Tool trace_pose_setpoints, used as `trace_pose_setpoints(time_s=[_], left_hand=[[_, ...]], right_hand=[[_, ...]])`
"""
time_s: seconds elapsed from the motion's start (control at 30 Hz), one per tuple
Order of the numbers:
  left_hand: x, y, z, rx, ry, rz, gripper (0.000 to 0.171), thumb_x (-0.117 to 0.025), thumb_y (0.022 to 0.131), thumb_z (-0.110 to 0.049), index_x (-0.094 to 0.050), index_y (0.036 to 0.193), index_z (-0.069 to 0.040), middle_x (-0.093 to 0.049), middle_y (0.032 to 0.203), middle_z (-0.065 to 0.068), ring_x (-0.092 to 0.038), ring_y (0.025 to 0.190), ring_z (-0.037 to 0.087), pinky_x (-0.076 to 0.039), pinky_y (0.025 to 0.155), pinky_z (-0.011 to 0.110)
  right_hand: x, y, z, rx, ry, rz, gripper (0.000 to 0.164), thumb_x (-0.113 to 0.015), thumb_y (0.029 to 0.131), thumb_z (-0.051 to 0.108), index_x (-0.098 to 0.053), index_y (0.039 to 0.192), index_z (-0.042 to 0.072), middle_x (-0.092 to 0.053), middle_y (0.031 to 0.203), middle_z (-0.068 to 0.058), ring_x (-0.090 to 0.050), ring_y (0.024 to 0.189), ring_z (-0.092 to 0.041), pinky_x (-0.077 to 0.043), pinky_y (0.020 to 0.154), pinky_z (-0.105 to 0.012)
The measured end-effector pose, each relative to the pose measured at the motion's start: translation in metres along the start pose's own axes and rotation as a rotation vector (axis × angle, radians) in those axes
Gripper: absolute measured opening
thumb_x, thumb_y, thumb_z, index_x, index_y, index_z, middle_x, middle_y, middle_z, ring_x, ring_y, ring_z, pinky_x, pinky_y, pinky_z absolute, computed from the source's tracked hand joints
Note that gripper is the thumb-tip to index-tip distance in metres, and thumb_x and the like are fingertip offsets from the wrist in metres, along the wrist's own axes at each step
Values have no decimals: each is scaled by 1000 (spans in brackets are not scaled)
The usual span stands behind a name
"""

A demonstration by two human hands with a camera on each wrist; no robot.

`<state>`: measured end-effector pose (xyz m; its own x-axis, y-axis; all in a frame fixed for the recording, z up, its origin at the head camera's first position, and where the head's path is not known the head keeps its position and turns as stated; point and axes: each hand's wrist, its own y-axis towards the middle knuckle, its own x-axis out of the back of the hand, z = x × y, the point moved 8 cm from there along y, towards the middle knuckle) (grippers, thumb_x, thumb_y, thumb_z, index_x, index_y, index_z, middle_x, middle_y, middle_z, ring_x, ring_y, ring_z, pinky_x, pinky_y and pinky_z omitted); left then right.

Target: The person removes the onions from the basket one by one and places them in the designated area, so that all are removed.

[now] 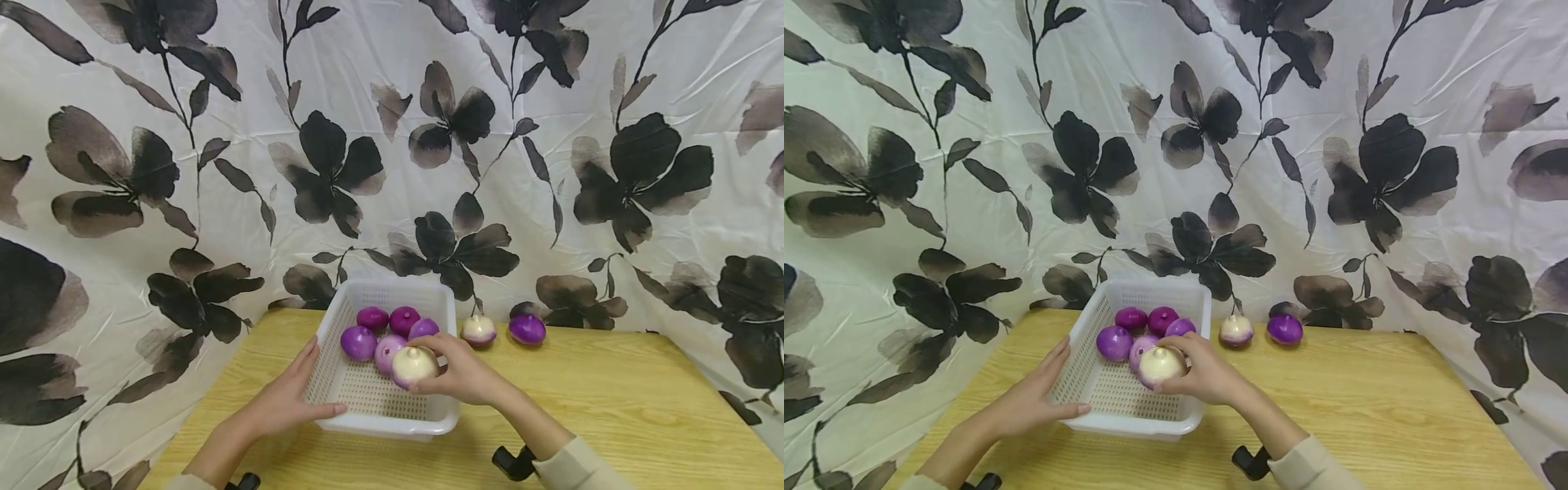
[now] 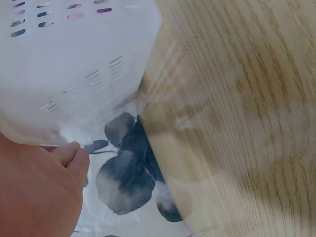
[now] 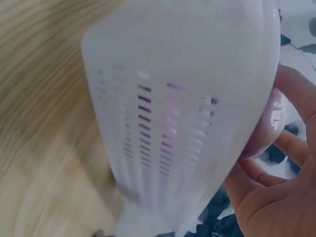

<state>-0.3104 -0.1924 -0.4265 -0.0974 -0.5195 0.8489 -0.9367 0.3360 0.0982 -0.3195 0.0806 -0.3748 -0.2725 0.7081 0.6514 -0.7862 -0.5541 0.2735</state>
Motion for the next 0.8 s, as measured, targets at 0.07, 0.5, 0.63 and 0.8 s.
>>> trace_pose_setpoints(time_s=[0.07,0.5,0.63,0.8], left_hand=[[0,-1,-1,-2,3,-4,129,-74,78,-72,-11,163,1,0,172,14,-22,151,47,-28,116,66],[-1,-1,-1,-1,-4,-11,131,-74,76,-75,-11,163,0,0,172,13,-22,151,45,-28,117,64],[-1,-2,-1,2,-7,-6,131,-73,76,-75,-10,163,-1,0,172,13,-22,151,45,-28,117,64],[-1,-1,0,0,-6,-3,130,-73,77,-75,-11,163,0,0,172,12,-21,152,45,-28,117,64]], right_hand=[[4,-2,-1,-3,-1,-8,67,-91,77,26,-64,135,7,-64,121,-6,-61,109,-24,-59,80,-24],[28,-18,-3,-32,4,-37,68,-91,79,31,-63,136,9,-64,122,-6,-61,110,-25,-60,81,-26],[32,-23,-7,-47,7,-32,69,-90,79,33,-62,138,9,-62,125,-6,-60,111,-24,-59,85,-25],[40,-29,-12,-58,-4,-31,69,-90,79,30,-62,138,9,-61,123,-7,-59,111,-23,-59,89,-27]])
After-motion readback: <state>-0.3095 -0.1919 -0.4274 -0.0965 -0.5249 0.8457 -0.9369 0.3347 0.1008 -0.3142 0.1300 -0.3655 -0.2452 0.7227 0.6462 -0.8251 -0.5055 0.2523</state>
